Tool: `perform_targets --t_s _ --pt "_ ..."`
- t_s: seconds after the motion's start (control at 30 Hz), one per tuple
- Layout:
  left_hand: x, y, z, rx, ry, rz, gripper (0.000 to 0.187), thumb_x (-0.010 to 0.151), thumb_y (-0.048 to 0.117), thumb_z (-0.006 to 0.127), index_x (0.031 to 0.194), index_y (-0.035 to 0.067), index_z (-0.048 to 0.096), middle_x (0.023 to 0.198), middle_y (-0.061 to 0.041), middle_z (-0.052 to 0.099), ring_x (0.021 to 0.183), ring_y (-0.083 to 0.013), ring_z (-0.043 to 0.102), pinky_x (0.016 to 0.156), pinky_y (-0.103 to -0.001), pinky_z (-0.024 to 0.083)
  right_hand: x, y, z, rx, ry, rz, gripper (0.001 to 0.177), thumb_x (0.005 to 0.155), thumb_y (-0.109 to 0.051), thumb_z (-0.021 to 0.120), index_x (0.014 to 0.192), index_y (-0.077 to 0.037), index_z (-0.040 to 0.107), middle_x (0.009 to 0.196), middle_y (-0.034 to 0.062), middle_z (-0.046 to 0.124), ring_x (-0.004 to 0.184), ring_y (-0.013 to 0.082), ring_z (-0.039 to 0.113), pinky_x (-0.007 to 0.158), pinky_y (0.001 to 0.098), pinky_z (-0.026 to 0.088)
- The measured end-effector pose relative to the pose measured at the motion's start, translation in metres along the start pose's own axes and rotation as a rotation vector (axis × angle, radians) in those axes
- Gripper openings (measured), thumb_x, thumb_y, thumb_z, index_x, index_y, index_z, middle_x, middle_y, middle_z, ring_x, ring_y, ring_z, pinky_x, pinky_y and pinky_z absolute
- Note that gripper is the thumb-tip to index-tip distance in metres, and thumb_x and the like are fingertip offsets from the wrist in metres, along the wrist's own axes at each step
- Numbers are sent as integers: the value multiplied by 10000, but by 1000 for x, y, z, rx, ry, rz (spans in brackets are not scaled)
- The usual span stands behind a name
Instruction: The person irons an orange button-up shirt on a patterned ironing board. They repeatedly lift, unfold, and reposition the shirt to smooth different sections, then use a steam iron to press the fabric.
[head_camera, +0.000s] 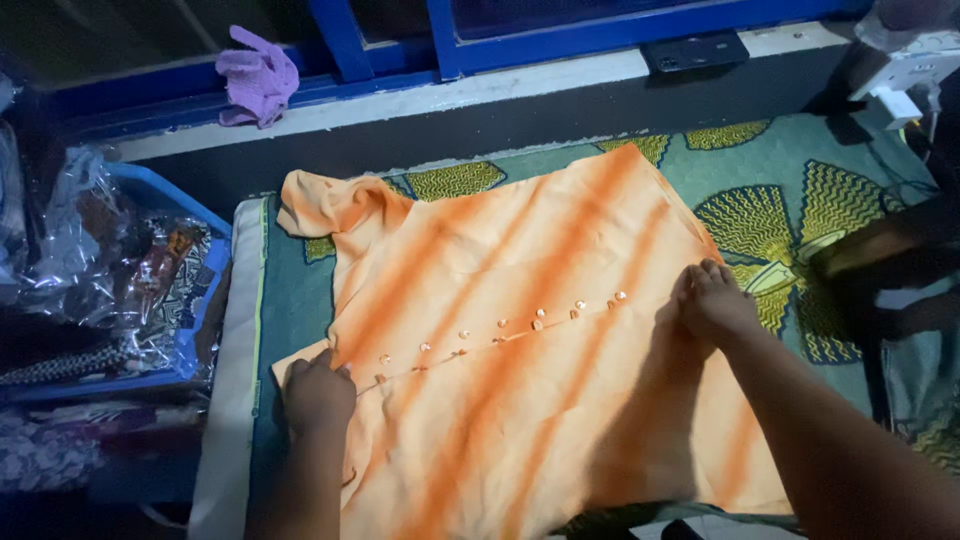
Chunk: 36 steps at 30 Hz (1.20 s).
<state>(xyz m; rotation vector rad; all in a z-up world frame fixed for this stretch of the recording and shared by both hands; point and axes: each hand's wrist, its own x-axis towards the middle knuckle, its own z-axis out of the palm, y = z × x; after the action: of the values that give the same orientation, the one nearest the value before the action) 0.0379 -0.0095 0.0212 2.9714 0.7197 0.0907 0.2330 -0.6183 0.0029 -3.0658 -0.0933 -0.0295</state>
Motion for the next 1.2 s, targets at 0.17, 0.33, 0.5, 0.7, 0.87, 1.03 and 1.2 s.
perform_targets --t_s 0.17,0.33,0.5,0.7,0.87,1.03,1.2 --pt "-21 18 -25 -76 236 -75 413 888 334 701 1159 22 701 1145 -238 682 1136 -394 588 1003 -470 469 -19 -4 -18 2 43 36 475 961 -376 547 1350 -104 531 1502 129 524 1376 356 506 974 619 485" --pt "-76 65 -61 -26 290 -29 343 902 333 679 1093 49 714 1244 -202 643 1231 -378 563 1091 -494 424 -59 -15 -11 -96 246 -21 515 971 -374 524 1398 -87 541 1523 168 525 1373 365 504 962 590 476" --pt "-114 105 -70 -93 349 129 413 855 353 669 1128 46 710 1413 -180 569 1383 -375 474 1174 -524 322 -81 -23 -8 -29 303 -134 608 963 -393 524 1469 -57 510 1551 187 497 1427 347 482 1047 558 433" --pt "-136 108 -44 12 169 55 581 914 423 596 1379 74 577 1605 -162 358 1509 -372 260 1179 -572 239 -113 -36 -15 -15 260 -133 644 957 -430 531 1483 -59 502 1585 194 456 1457 341 438 1069 575 374" --pt "-136 77 -15 10 53 134 679 939 487 517 1490 91 473 1628 -185 278 1515 -347 207 1142 -595 232 -134 -14 -11 -19 254 -203 702 944 -490 551 1479 -40 483 1565 202 454 1451 369 424 1093 564 364" --pt "-126 47 -6 -106 106 291 635 940 425 572 1449 49 514 1596 -210 331 1478 -374 270 1136 -583 251 -102 31 -18 375 83 -283 607 922 -400 632 1407 -44 554 1381 226 607 1225 420 595 986 489 498" --pt "-144 45 -25 -156 280 182 482 926 330 674 1326 66 623 1534 -155 493 1462 -335 428 1222 -548 337 -112 66 -36 398 41 123 369 884 -353 660 1159 -124 749 1041 187 768 979 382 743 889 465 585"
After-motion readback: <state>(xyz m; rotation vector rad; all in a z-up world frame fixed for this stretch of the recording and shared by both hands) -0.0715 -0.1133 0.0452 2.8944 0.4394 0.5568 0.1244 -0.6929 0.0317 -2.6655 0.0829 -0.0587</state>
